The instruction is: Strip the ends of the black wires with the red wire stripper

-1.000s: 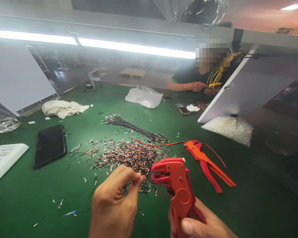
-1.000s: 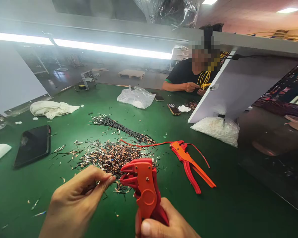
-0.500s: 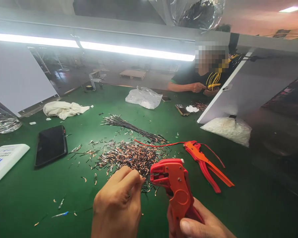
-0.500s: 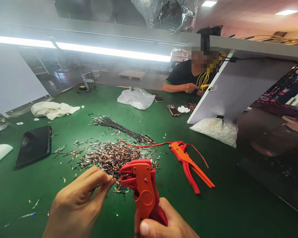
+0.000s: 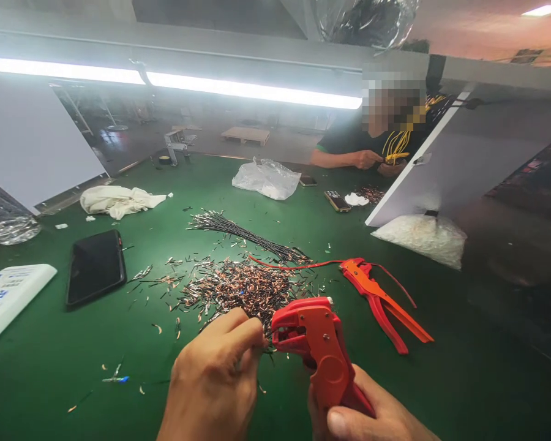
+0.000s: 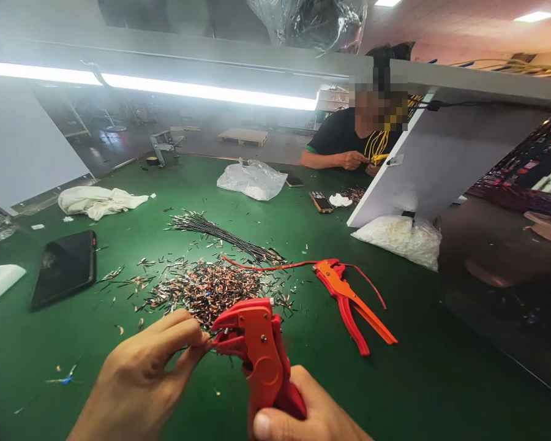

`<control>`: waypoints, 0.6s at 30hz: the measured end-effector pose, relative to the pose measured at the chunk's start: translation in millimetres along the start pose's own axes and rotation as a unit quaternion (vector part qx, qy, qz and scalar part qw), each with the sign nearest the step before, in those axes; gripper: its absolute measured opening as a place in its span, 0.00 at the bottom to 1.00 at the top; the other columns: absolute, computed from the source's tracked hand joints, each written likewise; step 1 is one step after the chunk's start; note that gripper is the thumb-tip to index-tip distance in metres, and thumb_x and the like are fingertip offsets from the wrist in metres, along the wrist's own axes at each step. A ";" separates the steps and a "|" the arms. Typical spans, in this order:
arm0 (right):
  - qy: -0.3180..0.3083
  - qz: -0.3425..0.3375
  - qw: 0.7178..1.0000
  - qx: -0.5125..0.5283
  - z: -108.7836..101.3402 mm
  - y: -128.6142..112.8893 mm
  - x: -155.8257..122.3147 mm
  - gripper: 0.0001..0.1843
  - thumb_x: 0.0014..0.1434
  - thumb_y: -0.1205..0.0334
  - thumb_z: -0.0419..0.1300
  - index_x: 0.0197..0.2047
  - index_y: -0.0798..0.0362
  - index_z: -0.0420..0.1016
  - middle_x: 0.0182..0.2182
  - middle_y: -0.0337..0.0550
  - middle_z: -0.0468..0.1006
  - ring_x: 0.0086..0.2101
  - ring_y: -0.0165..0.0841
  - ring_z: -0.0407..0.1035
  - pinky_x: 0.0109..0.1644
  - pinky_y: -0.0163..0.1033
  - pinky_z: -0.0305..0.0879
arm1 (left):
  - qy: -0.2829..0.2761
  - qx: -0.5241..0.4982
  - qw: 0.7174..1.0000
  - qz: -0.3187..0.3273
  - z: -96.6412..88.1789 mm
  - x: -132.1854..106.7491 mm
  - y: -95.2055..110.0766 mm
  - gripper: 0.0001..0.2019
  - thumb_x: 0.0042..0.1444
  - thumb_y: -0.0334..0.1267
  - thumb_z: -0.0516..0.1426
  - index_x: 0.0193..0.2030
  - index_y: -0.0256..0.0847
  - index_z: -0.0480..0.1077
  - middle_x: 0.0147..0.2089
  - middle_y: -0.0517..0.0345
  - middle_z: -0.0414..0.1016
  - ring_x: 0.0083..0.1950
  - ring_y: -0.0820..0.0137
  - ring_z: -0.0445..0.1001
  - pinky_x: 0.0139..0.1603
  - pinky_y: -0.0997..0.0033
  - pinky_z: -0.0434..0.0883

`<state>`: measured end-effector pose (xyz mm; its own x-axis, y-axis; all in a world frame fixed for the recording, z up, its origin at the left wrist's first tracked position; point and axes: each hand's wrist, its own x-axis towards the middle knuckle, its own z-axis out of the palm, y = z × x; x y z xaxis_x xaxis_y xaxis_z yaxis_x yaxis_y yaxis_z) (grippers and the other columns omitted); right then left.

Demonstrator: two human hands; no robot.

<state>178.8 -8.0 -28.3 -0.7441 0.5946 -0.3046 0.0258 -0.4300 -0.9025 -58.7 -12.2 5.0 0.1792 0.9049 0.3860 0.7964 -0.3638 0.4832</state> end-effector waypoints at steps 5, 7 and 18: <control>0.013 0.008 1.000 -0.008 4.3 -4.6 0.6 0.28 0.55 0.35 0.63 0.33 0.52 0.62 0.25 0.33 0.56 0.26 0.27 0.47 0.29 0.35 0.45 | -0.022 0.013 1.000 0.004 -3.1 -2.3 0.7 0.12 0.59 0.24 0.52 0.30 0.45 0.67 0.28 0.67 0.67 0.27 0.76 0.68 0.25 0.81 0.65; 0.013 0.003 1.000 -0.011 5.2 -5.0 0.8 0.28 0.55 0.34 0.63 0.32 0.52 0.61 0.25 0.33 0.56 0.26 0.27 0.46 0.29 0.34 0.45 | -0.020 0.018 1.000 0.008 -4.4 -2.5 1.1 0.12 0.59 0.24 0.52 0.30 0.45 0.67 0.28 0.66 0.67 0.27 0.76 0.68 0.25 0.81 0.64; -0.004 0.006 0.999 -0.035 3.2 -3.4 0.8 0.29 0.56 0.33 0.61 0.31 0.53 0.64 0.24 0.34 0.60 0.25 0.26 0.52 0.27 0.33 0.48 | -0.048 0.014 0.998 0.047 -15.3 -1.0 -0.3 0.12 0.59 0.23 0.52 0.31 0.46 0.68 0.29 0.66 0.68 0.27 0.76 0.69 0.24 0.80 0.64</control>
<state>175.9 -8.3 -24.5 -0.7490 0.5837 -0.3135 0.0819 -0.3879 -0.9180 -68.0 -16.4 16.5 0.3085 0.8843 0.3505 0.7886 -0.4438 0.4256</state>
